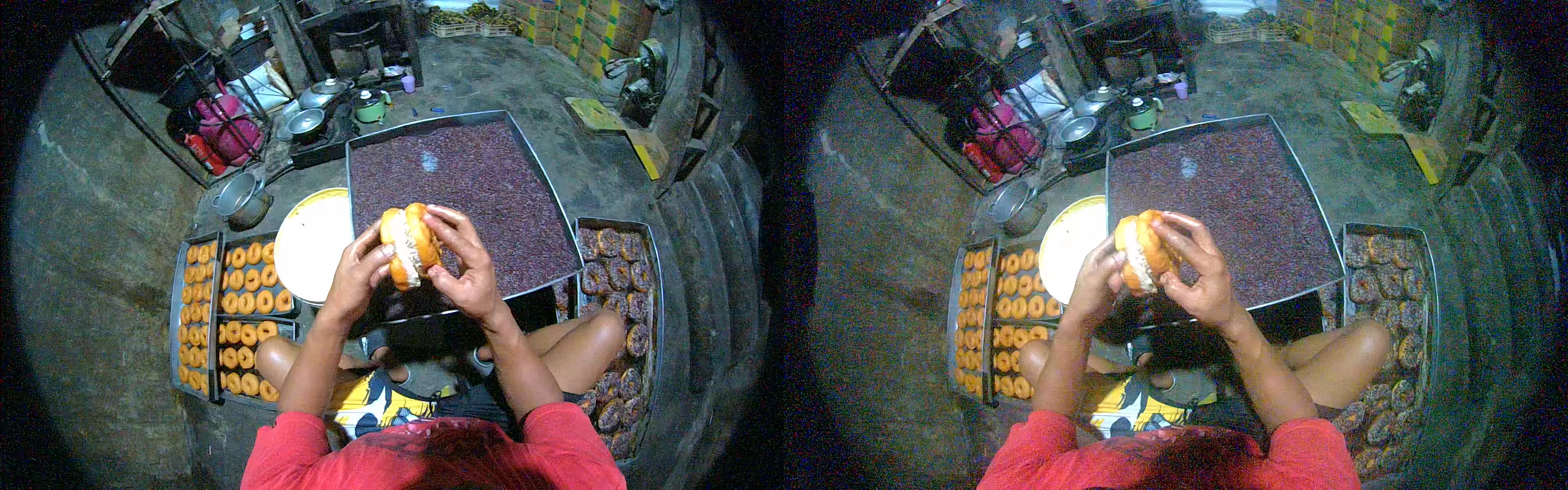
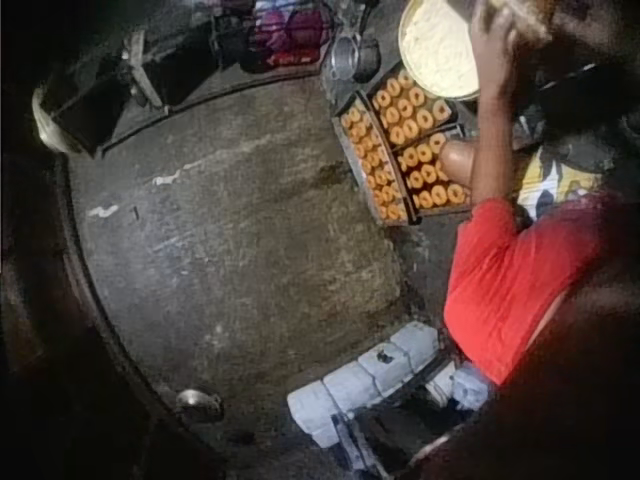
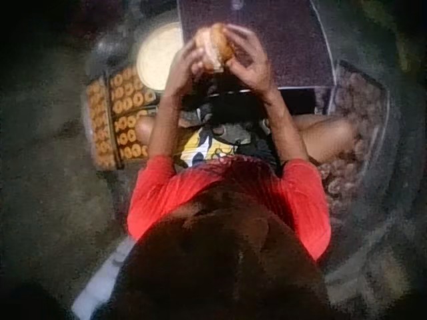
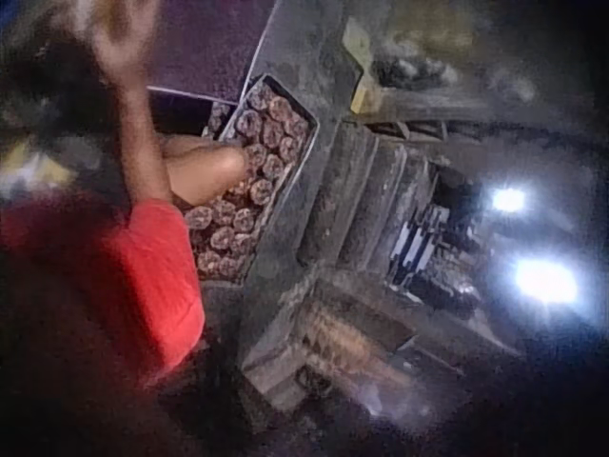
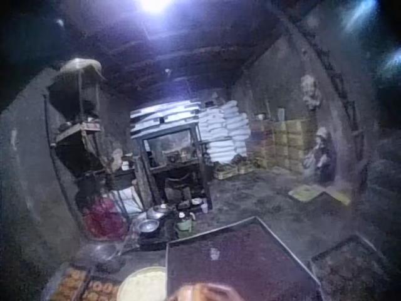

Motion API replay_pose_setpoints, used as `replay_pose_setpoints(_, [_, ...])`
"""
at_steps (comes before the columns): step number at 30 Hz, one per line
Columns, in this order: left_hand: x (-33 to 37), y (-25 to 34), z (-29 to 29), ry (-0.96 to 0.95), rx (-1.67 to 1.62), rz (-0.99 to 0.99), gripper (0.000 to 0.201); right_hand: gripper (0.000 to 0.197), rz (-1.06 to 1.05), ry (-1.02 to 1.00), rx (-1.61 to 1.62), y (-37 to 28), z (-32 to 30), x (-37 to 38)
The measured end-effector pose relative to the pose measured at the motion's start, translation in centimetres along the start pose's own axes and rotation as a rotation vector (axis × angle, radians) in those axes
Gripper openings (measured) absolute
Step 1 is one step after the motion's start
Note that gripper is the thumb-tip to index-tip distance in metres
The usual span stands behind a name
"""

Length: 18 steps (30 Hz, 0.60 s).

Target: The person sits on the floor and repeatedly picks up plain doughnuts, splits them open, fills them with a creamy substance from a bucket, and then rolls them in a tray of dark seeds before placing them on a tray.

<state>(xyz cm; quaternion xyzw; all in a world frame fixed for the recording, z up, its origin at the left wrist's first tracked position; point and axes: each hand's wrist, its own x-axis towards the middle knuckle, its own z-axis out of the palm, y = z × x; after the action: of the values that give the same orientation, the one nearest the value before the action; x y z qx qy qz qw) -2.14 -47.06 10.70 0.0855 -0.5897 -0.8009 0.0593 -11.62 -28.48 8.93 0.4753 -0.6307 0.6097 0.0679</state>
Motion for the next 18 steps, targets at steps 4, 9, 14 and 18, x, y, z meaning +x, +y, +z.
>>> replay_pose_setpoints(4, [0.6, -1.6, 0.9, 0.098, 0.342, 0.175, 0.070, 0.060, 0.373, 0.066, 0.256, 1.5, 1.1, -1.0])
replay_pose_setpoints(9, [2.0, -0.7, 1.2, 0.092, 1.011, 0.477, 0.078, 0.055, 0.647, 0.365, 1.091, 5.5, -1.1, -0.2])
replay_pose_setpoints(14, [2.6, -0.9, -0.3, 0.144, 0.512, 0.267, 0.048, 0.034, 0.303, 0.174, -0.714, 12.6, -9.8, 4.6])
replay_pose_setpoints(18, [4.0, -2.5, -1.0, 0.100, 0.648, 0.315, 0.041, 0.019, 0.229, -0.159, -0.995, 15.6, -8.6, -0.4])
